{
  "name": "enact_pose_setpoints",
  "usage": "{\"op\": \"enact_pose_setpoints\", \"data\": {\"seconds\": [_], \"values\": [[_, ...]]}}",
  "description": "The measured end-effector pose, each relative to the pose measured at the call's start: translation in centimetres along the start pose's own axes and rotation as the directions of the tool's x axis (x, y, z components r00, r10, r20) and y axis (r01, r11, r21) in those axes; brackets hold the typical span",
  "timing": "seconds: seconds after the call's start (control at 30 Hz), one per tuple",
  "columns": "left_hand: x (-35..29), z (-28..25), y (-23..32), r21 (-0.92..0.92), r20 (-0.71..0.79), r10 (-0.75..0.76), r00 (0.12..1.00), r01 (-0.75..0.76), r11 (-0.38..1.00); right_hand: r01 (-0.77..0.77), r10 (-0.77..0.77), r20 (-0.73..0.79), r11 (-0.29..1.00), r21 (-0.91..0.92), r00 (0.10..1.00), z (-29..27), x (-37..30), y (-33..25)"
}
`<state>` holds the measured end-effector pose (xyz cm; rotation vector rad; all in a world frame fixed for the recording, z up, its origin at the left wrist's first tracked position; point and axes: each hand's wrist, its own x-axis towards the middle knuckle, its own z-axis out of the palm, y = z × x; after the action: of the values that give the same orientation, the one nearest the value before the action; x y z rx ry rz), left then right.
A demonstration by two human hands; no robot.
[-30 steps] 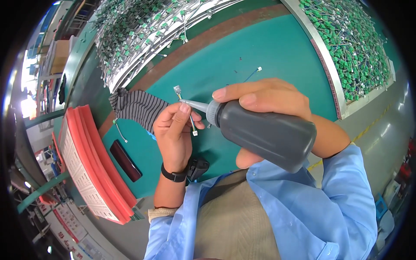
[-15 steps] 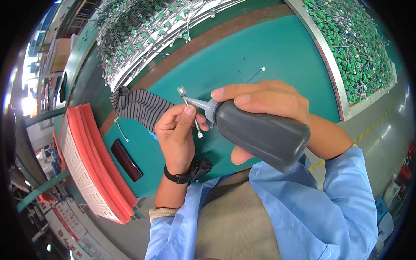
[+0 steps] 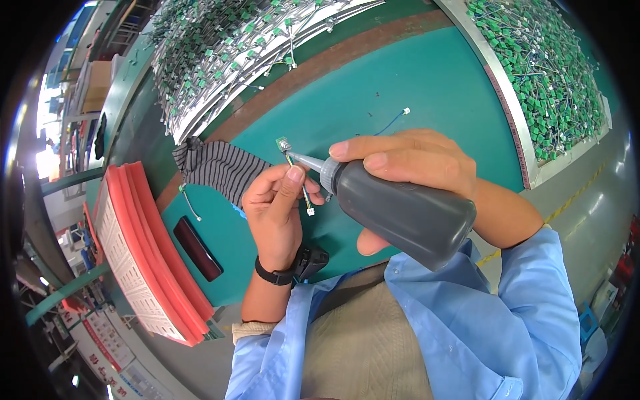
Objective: The person picks up a wire assembly, applies liquid from a squeeze bottle to the connector, and sets it down. They then pick up a cloth to wipe the tip of the bottle before repeating the process.
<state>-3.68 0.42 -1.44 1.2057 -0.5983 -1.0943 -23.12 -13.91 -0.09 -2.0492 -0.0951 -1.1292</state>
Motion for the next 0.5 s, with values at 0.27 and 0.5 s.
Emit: {"op": "enact_pose_setpoints", "data": {"seconds": [0.27, 0.5], "values": [[0.05, 0.00, -0.08, 0.000, 0.007, -0.002, 1.000, 0.002, 1.000, 0.037, -0.039, -0.053, 0.999, -0.026, 0.998, 0.39, 0.24, 0.22], [0.05, -0.13, 0.30, -0.028, -0.003, -0.022, 1.000, 0.021, 0.999, 0.066, -0.070, -0.102, 0.997, -0.046, 0.992, 0.60, 0.80, 0.29]]}}
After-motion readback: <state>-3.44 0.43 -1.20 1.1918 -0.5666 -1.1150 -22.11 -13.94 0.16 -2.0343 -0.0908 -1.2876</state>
